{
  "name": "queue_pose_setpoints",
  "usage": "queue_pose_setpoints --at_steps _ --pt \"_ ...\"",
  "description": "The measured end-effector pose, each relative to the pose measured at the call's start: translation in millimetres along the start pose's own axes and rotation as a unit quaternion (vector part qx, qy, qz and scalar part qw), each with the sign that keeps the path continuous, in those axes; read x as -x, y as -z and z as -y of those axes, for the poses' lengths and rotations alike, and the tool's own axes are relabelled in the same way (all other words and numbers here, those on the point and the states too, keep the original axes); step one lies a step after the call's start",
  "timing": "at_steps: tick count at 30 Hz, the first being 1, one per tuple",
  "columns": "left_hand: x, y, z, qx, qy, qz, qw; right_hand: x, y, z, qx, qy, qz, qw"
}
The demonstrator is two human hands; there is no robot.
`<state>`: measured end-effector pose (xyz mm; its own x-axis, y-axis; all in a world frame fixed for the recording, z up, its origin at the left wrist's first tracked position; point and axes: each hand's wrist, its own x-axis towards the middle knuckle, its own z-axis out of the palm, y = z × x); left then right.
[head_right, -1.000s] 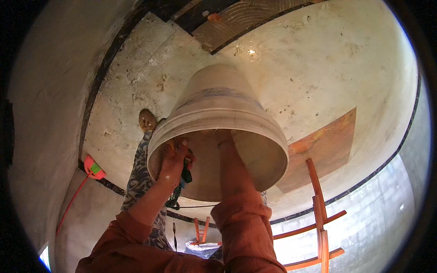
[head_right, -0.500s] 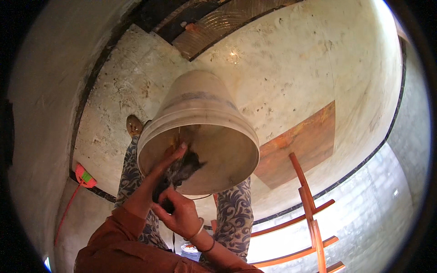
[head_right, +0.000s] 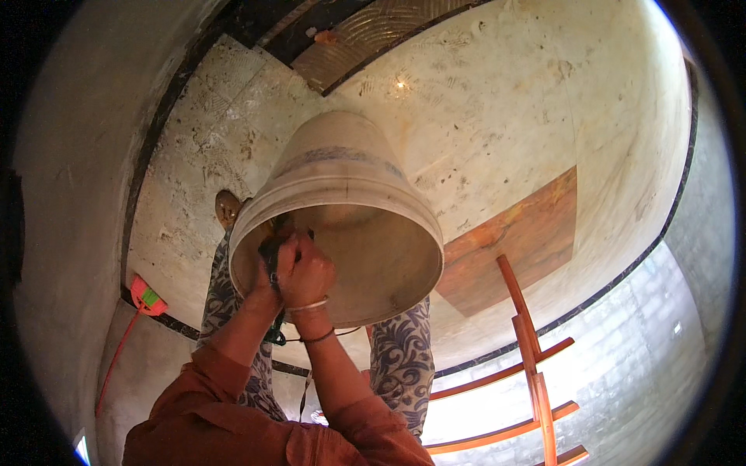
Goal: The person cleans a window frame using a cloth and a screwdriver. They wipe the frame, scrape debris from the track, and repeatedly rinse the cloth in a bucket of water.
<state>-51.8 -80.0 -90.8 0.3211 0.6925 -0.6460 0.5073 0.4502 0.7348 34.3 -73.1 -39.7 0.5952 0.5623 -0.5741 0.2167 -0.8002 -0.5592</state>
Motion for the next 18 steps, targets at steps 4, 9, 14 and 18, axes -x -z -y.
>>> queue_pose_setpoints --at_steps 4,9,14,18 --pt "7 1 -30 0.031 0.193 -0.023 0.980 -71 -10 -60 0.179 -0.053 0.041 0.982" --pt "-5 7 -43 0.129 0.173 -0.079 0.973 -145 -32 -160 0.261 0.132 -0.053 0.955" --pt "-1 21 -49 0.113 0.241 0.044 0.963 -160 -67 -167 0.331 -0.043 0.129 0.934" --pt "-4 19 -53 0.260 0.174 0.019 0.950 -166 -63 -163 0.312 -0.067 0.145 0.937"
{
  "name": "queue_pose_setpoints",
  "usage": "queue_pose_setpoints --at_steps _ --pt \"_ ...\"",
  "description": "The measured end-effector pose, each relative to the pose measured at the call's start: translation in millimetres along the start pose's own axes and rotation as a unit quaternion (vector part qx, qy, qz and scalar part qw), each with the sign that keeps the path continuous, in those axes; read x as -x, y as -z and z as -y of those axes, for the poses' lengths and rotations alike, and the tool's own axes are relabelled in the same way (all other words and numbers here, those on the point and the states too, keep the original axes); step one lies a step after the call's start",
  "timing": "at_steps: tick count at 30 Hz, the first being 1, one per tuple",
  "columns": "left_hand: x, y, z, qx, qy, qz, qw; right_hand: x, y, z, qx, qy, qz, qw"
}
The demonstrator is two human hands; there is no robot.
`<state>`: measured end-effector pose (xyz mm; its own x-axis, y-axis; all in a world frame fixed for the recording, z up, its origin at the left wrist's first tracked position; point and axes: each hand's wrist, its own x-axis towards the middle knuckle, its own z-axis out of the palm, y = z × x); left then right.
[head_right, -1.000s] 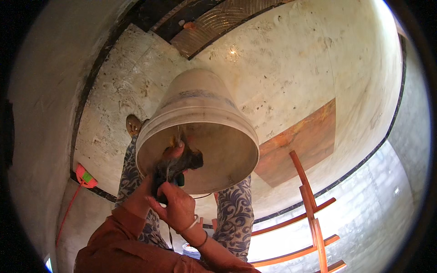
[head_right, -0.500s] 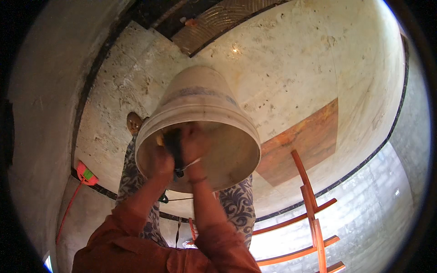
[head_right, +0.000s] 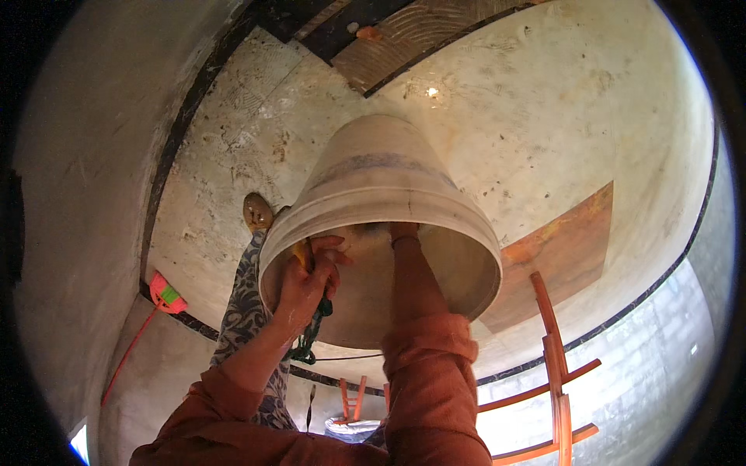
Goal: The person cleans a window frame using a cloth and a screwdriver. They wipe the frame, scrape debris from the track, and repeatedly rinse the cloth in a bucket of water.
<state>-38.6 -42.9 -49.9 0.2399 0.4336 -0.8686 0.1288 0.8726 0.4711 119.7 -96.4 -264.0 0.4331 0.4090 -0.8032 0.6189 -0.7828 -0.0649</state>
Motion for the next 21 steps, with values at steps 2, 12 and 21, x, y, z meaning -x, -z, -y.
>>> queue_pose_setpoints --at_steps 2,12,21 --pt "4 -1 4 0.000 0.010 0.016 1.000 12 7 6 -0.033 0.005 0.002 0.999" --pt "8 -6 -8 0.187 0.235 -0.010 0.954 257 157 21 -0.163 0.261 -0.038 0.951" --pt "31 -7 29 0.178 0.118 0.083 0.973 269 189 44 -0.353 0.264 -0.101 0.892"
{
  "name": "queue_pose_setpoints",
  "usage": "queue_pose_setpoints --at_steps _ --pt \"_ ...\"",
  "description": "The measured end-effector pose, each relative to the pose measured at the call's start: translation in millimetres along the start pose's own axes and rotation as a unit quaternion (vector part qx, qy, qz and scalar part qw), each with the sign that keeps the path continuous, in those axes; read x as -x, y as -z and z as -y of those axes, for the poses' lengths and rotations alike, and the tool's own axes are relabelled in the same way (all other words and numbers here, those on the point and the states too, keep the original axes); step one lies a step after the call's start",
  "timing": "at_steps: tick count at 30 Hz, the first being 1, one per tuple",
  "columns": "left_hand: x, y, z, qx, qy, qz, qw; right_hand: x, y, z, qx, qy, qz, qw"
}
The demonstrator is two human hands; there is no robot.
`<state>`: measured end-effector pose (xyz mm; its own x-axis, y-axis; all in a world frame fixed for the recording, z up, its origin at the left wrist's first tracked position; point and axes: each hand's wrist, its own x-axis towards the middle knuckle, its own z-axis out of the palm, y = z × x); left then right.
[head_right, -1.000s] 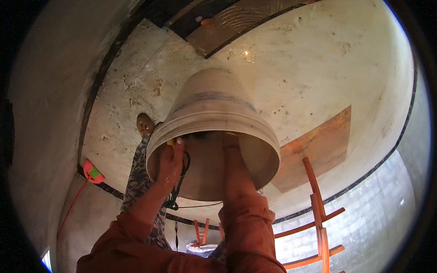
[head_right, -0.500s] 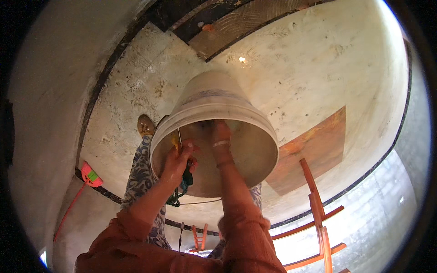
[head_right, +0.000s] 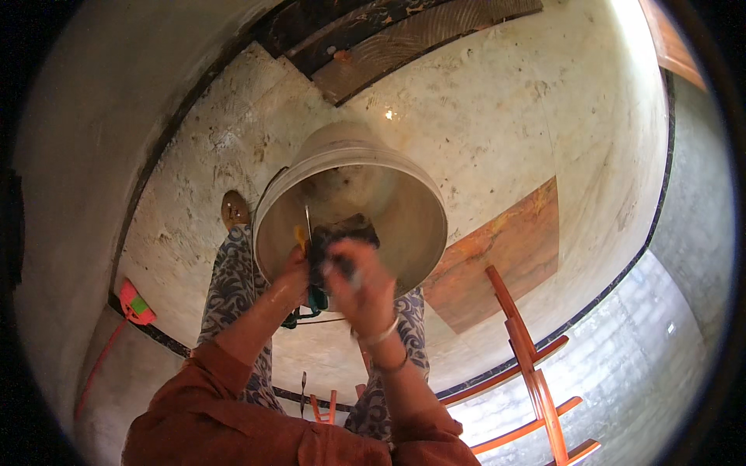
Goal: The person cleans a window frame using a cloth and a screwdriver. They wipe the frame, scrape debris from the track, and repeatedly rinse the cloth in a bucket of water.
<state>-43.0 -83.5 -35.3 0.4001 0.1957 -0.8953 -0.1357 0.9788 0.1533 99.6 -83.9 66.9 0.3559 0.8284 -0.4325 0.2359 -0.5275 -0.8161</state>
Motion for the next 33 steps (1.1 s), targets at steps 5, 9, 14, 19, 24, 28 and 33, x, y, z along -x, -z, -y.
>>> queue_pose_setpoints --at_steps 5,9,14,19,24,28,33 --pt "20 -6 -3 -0.018 -0.084 0.060 0.994 -30 -27 -99 -0.254 -0.145 -0.070 0.954" --pt "7 15 13 -0.011 -0.068 0.048 0.996 -24 -35 -81 -0.687 -0.265 0.069 0.673" --pt "0 6 4 -0.008 -0.085 -0.045 0.995 -34 -37 -71 -0.525 -0.148 -0.024 0.838" --pt "8 2 -20 0.128 0.069 0.034 0.989 -39 -24 -49 -0.592 -0.087 0.020 0.801" --pt "13 3 -20 0.024 0.036 0.161 0.986 -48 -14 -50 -0.605 -0.076 0.057 0.790" --pt "21 -3 -27 0.026 0.030 0.245 0.969 -44 -18 -44 -0.430 -0.103 0.078 0.894" --pt "14 0 -26 -0.184 0.010 0.188 0.965 -46 -29 -43 -0.346 -0.090 0.011 0.934"
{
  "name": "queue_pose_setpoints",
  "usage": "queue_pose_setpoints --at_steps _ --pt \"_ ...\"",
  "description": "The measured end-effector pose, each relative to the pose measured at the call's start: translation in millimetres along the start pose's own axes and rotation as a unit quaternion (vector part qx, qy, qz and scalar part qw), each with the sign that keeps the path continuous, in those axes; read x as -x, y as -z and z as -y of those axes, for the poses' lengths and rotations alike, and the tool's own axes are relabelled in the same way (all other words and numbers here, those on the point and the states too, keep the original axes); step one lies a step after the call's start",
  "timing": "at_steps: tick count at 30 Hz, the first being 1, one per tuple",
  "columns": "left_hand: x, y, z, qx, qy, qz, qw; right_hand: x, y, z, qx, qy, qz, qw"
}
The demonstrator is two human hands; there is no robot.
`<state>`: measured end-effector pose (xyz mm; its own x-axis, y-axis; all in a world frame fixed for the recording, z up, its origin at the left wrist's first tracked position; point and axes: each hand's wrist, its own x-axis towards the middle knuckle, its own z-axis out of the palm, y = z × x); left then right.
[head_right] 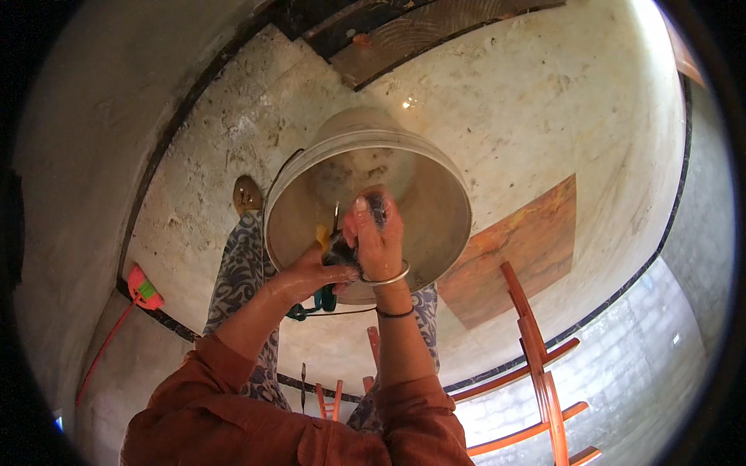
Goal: The person cleans a window frame using a cloth and a screwdriver. They wipe the frame, scrape debris from the track, and repeatedly rinse the cloth in a bucket of water.
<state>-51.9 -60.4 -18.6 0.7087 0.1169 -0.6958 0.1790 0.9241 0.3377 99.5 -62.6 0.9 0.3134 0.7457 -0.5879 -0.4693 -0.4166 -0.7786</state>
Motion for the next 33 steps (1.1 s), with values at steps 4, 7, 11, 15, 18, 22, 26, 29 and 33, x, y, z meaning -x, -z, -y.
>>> queue_pose_setpoints --at_steps 4,7,11,15,18,22,26,29,33 --pt "4 -10 -18 -0.264 -0.052 -0.070 0.961 -2 -1 1 0.050 -0.020 -0.052 0.997" --pt "5 -19 -15 -0.384 -0.082 -0.132 0.910 -4 1 -8 0.174 -0.002 -0.085 0.981" --pt "6 -22 -14 -0.411 -0.072 -0.200 0.886 -10 -6 -26 0.160 -0.031 -0.147 0.976" --pt "-9 -1 10 -0.296 -0.038 -0.182 0.937 -16 -6 -30 0.055 -0.113 -0.147 0.981" --pt "-15 17 4 0.138 0.075 -0.039 0.987 -33 21 -37 -0.044 -0.052 -0.059 0.996" --pt "12 -9 -27 0.363 0.082 0.137 0.918 -43 41 -19 -0.246 -0.014 0.030 0.969" --pt "5 -12 -14 0.426 0.058 0.257 0.865 -51 18 -27 -0.422 0.003 0.182 0.888" --pt "2 -11 -13 0.457 0.051 0.266 0.847 -47 18 -30 -0.357 0.037 0.241 0.902" --pt "11 -18 -20 0.480 0.034 0.220 0.849 -36 13 2 -0.124 0.001 0.204 0.971"
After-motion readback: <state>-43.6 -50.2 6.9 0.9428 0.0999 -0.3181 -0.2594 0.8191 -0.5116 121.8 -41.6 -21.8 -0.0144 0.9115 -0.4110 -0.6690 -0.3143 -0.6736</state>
